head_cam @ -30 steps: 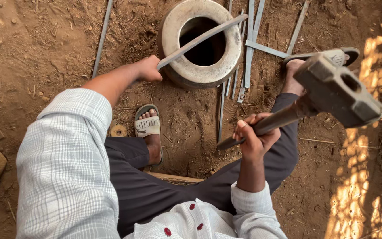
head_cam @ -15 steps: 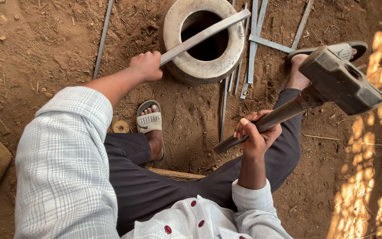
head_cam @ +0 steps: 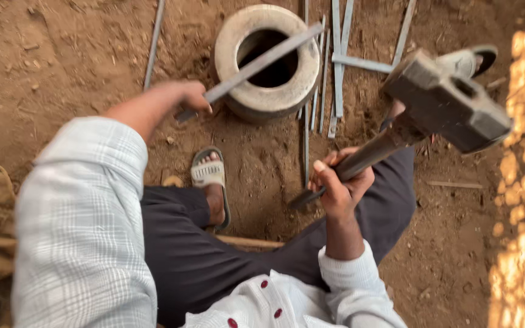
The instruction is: The person sits on the ground and repeatedly strikes a metal rod with a hammer while holding it against a concrete ring. The person adjusts the rod's position and continues hammering throughout the clip.
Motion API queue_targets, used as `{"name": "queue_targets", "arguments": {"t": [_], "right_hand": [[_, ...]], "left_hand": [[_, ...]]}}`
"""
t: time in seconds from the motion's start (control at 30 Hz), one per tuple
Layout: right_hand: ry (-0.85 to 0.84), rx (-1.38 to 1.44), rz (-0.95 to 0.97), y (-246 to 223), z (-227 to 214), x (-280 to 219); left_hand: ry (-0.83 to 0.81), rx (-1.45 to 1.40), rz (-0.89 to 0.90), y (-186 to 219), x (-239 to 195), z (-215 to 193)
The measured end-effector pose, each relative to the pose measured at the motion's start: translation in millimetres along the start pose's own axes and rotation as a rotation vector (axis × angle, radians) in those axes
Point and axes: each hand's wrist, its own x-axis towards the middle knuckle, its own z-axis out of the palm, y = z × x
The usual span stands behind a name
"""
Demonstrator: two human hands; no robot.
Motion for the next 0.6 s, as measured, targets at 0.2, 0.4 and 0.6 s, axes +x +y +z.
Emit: {"name": "queue_targets", "arguments": {"t": [0.2,0.4,0.6], "right_hand": [[-0.008,-0.081,-0.033,-10.4,6.5,12.4],[0.095,-0.36,-0.068,62.7,-1.9,71.3],[-0.264,-1.246,0.509,154.7,-12.8,116.2]], "left_hand": [[0.187,0.007,-0.054,6.2,-10.8,2.8],[0.519,-0.125,-0.113,22.4,-24.8,58.8],[0.472,-0.141,-0.148,37.3,-44.0,52.2]]}}
